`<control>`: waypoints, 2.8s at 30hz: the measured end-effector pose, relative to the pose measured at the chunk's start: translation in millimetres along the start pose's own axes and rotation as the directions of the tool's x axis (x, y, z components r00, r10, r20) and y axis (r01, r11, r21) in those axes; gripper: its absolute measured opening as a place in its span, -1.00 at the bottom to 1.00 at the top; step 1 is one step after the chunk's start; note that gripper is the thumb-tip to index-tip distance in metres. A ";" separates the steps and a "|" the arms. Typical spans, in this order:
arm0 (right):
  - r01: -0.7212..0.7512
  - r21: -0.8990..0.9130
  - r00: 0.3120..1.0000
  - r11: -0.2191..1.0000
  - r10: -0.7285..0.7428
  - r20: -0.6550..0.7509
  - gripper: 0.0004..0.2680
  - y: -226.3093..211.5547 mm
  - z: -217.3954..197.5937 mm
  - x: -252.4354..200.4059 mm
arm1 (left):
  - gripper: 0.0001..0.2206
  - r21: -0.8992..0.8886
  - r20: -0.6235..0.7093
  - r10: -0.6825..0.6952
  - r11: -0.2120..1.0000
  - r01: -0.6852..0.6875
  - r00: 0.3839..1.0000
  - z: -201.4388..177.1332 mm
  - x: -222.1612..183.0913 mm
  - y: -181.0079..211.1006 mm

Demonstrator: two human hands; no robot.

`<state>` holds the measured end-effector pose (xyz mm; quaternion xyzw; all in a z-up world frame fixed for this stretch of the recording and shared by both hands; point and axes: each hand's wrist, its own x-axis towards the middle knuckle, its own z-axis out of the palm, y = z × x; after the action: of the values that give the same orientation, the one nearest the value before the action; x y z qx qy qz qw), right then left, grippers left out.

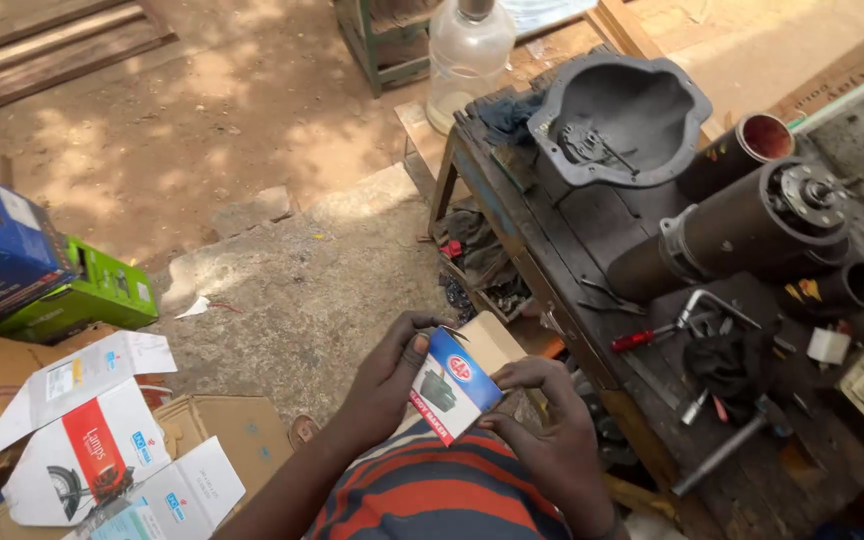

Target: The recorder is shown disassembling and reassembling a starter motor, using tools and sandpaper to clean and fix parts.

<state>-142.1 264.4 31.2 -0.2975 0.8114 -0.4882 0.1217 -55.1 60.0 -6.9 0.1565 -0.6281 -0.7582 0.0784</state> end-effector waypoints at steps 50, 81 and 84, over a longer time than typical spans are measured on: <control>-0.131 0.575 0.946 0.808 -0.072 0.316 -0.82 42.2 -224.8 249.4 | -0.72 -0.041 0.873 0.087 0.994 -0.105 0.479 133.5 327.1 132.2; 0.029 0.309 0.943 0.951 -0.129 0.308 -0.80 64.0 -281.0 201.0 | -0.58 -0.454 0.705 -0.057 0.729 0.511 0.707 183.5 337.6 67.8; 0.075 0.250 0.944 0.965 -0.150 0.295 -0.82 69.3 -282.0 190.1 | -0.47 -0.732 0.601 0.010 0.408 0.545 0.799 186.4 339.3 77.9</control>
<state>-455.7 377.0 128.2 -0.4005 0.6998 -0.5341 0.2542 -442.3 110.5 52.2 -0.0138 -0.1015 -0.9829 -0.1530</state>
